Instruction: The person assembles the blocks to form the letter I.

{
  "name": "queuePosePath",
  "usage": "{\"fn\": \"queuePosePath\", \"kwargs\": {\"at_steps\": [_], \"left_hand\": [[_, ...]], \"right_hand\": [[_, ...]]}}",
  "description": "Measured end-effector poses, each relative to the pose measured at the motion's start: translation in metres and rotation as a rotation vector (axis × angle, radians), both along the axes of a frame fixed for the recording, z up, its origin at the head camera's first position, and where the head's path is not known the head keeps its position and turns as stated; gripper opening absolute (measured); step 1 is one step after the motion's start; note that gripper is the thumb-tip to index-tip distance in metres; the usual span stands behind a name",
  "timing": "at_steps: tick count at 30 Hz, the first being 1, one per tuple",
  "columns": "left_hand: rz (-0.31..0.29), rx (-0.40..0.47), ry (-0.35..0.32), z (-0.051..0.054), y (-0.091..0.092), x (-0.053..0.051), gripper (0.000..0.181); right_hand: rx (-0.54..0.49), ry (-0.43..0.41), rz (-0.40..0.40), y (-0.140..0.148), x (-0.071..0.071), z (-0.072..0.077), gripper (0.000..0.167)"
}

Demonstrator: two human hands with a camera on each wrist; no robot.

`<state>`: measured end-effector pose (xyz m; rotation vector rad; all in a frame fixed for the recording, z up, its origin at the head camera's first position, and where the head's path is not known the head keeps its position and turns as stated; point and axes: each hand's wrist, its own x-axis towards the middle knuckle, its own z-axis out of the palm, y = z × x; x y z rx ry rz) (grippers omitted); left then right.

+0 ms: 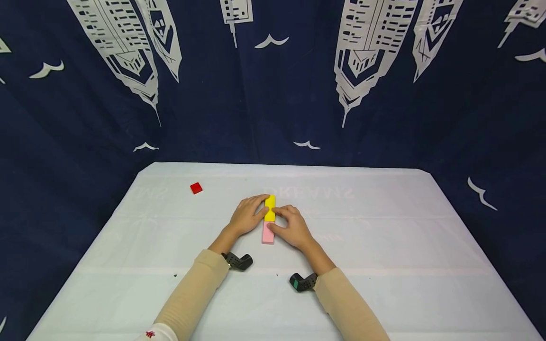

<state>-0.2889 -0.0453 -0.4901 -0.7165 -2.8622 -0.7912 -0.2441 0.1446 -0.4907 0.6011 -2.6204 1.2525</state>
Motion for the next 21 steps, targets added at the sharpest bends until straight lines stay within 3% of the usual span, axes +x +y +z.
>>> {"fn": "queuePosePath", "kwargs": {"at_steps": [21], "left_hand": [[-0.009,-0.002,0.008,-0.0014,-0.0010,-0.0015,0.046]], "right_hand": [[0.013,0.021,0.007,0.0000,-0.0001,-0.0011,0.046]]}}
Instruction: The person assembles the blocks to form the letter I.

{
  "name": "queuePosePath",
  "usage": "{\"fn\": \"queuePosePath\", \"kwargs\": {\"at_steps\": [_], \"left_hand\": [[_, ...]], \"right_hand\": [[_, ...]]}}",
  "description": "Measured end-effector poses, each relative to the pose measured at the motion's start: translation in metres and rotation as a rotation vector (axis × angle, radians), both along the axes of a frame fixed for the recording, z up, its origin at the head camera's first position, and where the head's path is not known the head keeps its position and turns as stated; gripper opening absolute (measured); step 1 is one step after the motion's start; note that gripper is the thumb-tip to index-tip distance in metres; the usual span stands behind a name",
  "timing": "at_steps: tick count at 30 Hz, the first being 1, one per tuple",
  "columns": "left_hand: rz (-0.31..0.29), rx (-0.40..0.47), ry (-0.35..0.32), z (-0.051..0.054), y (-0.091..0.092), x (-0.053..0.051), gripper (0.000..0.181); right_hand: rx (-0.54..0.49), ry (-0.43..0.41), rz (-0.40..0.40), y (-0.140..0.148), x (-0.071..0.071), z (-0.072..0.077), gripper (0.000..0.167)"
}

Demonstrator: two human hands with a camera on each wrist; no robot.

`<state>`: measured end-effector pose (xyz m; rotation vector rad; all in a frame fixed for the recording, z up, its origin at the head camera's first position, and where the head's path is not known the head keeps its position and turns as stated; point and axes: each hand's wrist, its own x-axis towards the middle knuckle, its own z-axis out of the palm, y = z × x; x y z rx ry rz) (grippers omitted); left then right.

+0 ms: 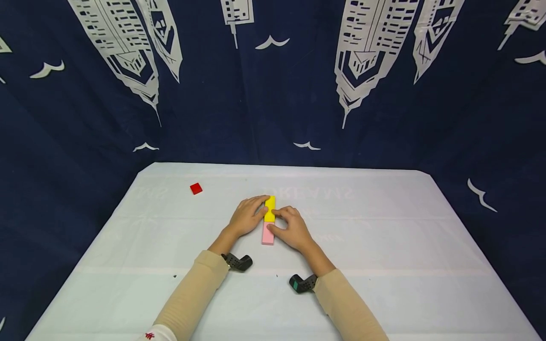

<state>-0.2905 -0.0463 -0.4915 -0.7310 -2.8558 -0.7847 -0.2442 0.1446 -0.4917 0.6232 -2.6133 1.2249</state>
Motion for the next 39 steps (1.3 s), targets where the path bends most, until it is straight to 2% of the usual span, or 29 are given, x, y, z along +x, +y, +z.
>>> {"fn": "queuePosePath", "kwargs": {"at_steps": [20,25,32,39], "left_hand": [[0.018,0.043,-0.011,0.001,-0.002,0.002,0.046],[0.022,0.074,-0.051,0.002,0.000,0.000,0.047],[0.050,0.252,-0.179,0.010,-0.006,-0.002,0.047],[0.110,0.326,-0.184,0.017,-0.020,-0.007,0.045]], "right_hand": [[0.008,0.013,0.003,-0.002,-0.001,-0.002,0.046],[0.002,0.022,-0.011,-0.001,0.000,-0.002,0.045],[0.001,0.008,-0.005,-0.001,0.001,-0.003,0.046],[0.010,-0.016,-0.016,-0.001,0.000,0.000,0.046]]}}
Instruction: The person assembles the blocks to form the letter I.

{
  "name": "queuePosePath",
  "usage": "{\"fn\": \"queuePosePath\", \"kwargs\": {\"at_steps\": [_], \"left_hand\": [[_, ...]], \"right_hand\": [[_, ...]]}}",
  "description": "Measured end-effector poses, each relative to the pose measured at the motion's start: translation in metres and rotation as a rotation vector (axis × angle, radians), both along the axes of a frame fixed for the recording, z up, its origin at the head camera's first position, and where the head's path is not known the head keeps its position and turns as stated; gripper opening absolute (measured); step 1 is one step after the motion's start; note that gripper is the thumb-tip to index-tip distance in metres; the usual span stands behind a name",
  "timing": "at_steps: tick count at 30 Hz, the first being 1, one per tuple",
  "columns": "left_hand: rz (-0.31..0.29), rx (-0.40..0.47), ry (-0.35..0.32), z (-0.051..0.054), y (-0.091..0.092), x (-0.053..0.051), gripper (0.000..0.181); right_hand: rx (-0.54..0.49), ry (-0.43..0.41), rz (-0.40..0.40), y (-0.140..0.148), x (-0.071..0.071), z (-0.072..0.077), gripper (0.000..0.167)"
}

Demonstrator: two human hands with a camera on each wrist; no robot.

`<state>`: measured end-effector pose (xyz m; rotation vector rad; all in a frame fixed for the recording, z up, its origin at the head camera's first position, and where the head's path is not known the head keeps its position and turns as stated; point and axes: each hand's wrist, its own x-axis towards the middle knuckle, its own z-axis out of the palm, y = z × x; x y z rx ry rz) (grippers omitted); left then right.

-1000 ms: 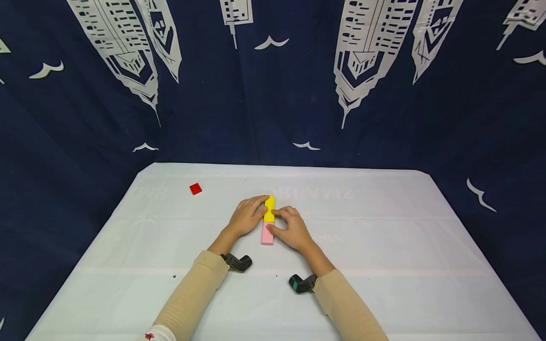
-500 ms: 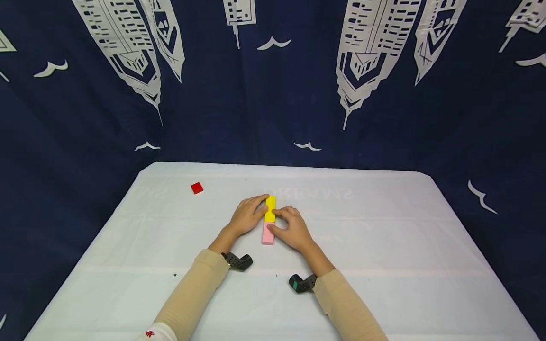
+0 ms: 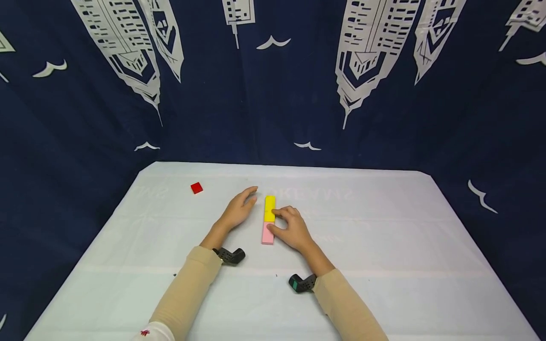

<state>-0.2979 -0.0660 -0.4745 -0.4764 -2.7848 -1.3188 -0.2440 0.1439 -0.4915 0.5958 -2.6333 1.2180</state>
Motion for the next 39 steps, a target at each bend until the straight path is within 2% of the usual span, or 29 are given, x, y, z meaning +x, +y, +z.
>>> {"fn": "queuePosePath", "kwargs": {"at_steps": [11,17,24,28,34,39], "left_hand": [[0.073,0.033,0.040,0.011,-0.037,-0.009,0.045],[0.101,-0.005,0.030,0.012,-0.063,-0.011,0.045],[0.149,-0.011,0.022,0.009,-0.091,-0.004,0.048],[0.188,0.006,0.041,0.010,-0.103,0.000,0.049],[0.242,0.007,0.092,0.012,-0.118,0.001,0.047],[0.273,-0.024,0.096,0.011,-0.131,0.000,0.047]], "right_hand": [[-0.015,-0.003,0.007,0.001,0.000,0.000,0.046],[-0.017,0.002,0.007,0.000,-0.001,0.000,0.045],[-0.021,-0.014,0.003,0.001,0.001,0.001,0.045],[-0.018,-0.014,0.001,0.000,0.001,0.001,0.045],[-0.018,0.008,0.010,0.000,0.000,0.001,0.045],[-0.015,0.011,0.011,0.000,0.000,0.000,0.045]]}}
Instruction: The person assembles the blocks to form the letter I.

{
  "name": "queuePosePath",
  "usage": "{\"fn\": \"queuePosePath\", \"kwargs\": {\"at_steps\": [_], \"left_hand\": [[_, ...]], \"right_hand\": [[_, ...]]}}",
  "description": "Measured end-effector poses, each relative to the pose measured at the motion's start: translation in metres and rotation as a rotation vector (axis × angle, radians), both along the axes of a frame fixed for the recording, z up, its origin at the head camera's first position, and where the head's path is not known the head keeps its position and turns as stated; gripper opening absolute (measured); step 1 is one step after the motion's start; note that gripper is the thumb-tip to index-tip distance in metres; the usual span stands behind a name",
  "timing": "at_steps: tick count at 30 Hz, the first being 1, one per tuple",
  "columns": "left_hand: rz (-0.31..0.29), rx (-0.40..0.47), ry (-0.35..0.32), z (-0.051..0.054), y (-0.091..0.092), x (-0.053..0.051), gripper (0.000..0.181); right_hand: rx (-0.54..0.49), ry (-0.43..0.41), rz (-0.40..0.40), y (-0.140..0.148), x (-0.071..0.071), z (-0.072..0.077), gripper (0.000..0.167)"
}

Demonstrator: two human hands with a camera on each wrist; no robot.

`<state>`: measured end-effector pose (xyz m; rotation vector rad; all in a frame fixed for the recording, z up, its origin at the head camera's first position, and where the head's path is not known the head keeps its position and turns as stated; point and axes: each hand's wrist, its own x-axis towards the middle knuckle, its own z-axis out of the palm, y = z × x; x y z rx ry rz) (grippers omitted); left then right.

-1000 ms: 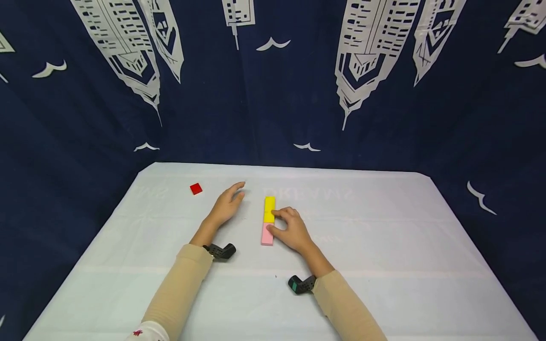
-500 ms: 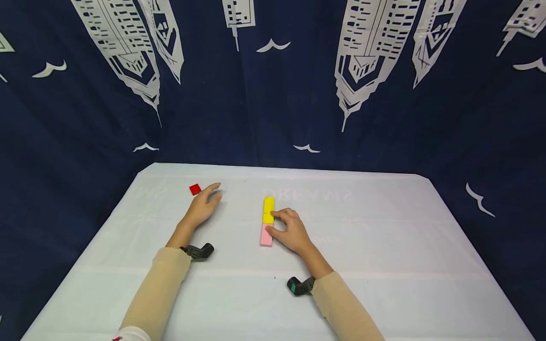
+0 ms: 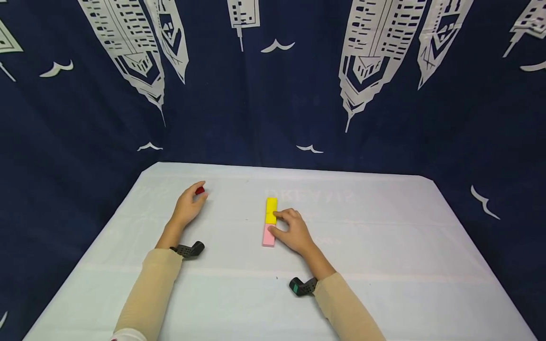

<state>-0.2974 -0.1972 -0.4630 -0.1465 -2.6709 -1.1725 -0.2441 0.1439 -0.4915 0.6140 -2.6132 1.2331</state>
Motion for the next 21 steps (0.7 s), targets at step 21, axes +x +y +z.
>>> {"fn": "queuePosePath", "kwargs": {"at_steps": [21], "left_hand": [[0.057,-0.062,-0.078,-0.005,-0.020,-0.016,0.048]], "right_hand": [[-0.008,-0.013,-0.003,0.001,0.000,0.000,0.044]]}}
